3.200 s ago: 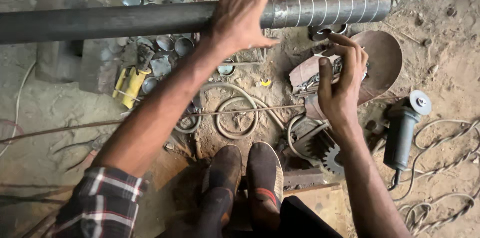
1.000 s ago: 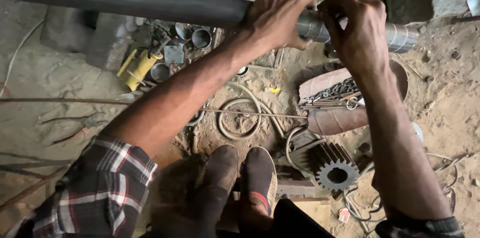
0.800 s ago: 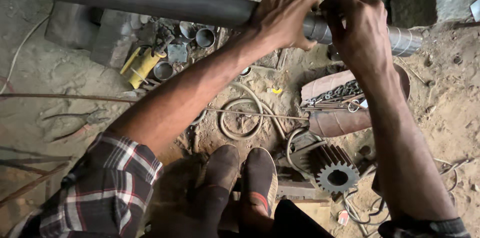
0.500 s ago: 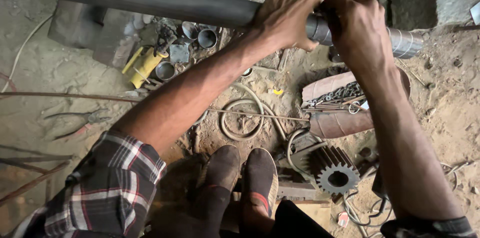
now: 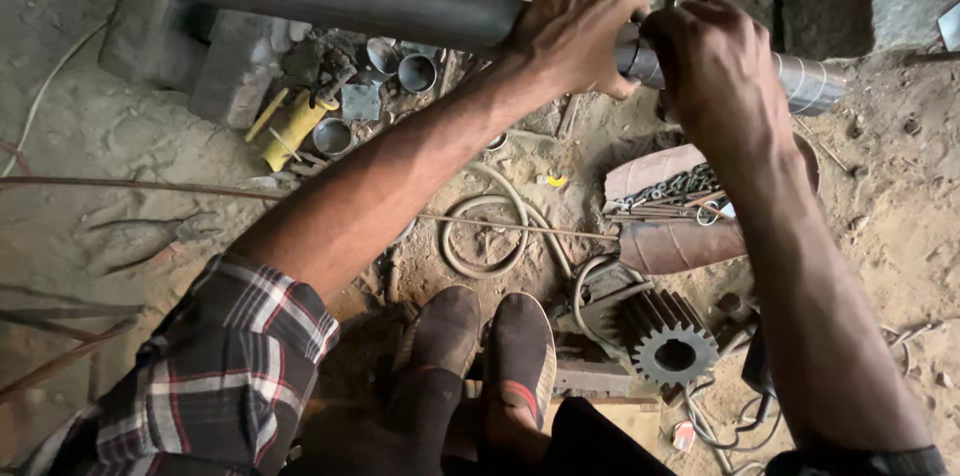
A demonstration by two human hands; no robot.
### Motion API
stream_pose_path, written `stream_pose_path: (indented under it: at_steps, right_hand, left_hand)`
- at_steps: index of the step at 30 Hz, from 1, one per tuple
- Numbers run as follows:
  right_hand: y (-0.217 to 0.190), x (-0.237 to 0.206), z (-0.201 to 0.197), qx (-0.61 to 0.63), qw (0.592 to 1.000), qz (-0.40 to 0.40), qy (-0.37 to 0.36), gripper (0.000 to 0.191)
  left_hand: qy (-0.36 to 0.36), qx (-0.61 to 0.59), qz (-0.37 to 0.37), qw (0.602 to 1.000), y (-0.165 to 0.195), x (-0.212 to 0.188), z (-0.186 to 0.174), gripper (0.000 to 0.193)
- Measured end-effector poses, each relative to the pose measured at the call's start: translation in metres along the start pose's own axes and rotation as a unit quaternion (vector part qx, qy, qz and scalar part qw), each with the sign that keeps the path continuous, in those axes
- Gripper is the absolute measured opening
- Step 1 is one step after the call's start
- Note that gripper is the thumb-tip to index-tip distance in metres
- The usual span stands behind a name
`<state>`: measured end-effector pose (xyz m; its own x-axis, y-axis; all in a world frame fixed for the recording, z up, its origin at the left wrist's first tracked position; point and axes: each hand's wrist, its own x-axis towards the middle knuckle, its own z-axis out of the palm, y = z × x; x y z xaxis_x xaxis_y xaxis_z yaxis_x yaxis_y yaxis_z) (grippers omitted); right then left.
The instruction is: The person places multiple small metal rings onto a long metal pipe, spacing them evenly along its length. The person repeatedly adjusts the rings by hand to ensure they are aligned and properly positioned.
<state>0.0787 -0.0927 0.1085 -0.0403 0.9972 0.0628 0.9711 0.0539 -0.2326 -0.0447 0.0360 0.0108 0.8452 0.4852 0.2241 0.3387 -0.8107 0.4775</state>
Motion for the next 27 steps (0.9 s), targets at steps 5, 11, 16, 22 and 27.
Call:
stream_pose_path:
  at_steps: [5,11,16,22,27]
  right_hand:
    - [-0.009,-0.015,0.004,-0.033,0.998,-0.031,0.042,0.019]
    - [-0.015,-0.020,0.005,-0.046,0.998,-0.026,0.036,0.007]
    - [-0.019,-0.023,0.005,-0.016,0.998,-0.042,0.040,0.014]
    - [-0.013,-0.028,-0.001,0.124,0.990,0.042,0.050,0.015]
    - [0.019,-0.051,-0.024,0.126,0.976,-0.009,0.177,0.008]
  left_hand:
    - [0.052,0.016,0.028,0.998,0.001,-0.002,0.002,0.076]
    - [0.043,0.022,0.020,0.999,-0.004,0.001,0.011,0.068]
    - [0.069,0.033,0.028,0.997,-0.004,-0.001,0.014,0.075]
    - [-0.036,0.043,-0.013,0.998,0.001,-0.002,0.005,0.089]
    - [0.006,0.008,0.061,0.998,-0.006,-0.002,-0.041,0.138]
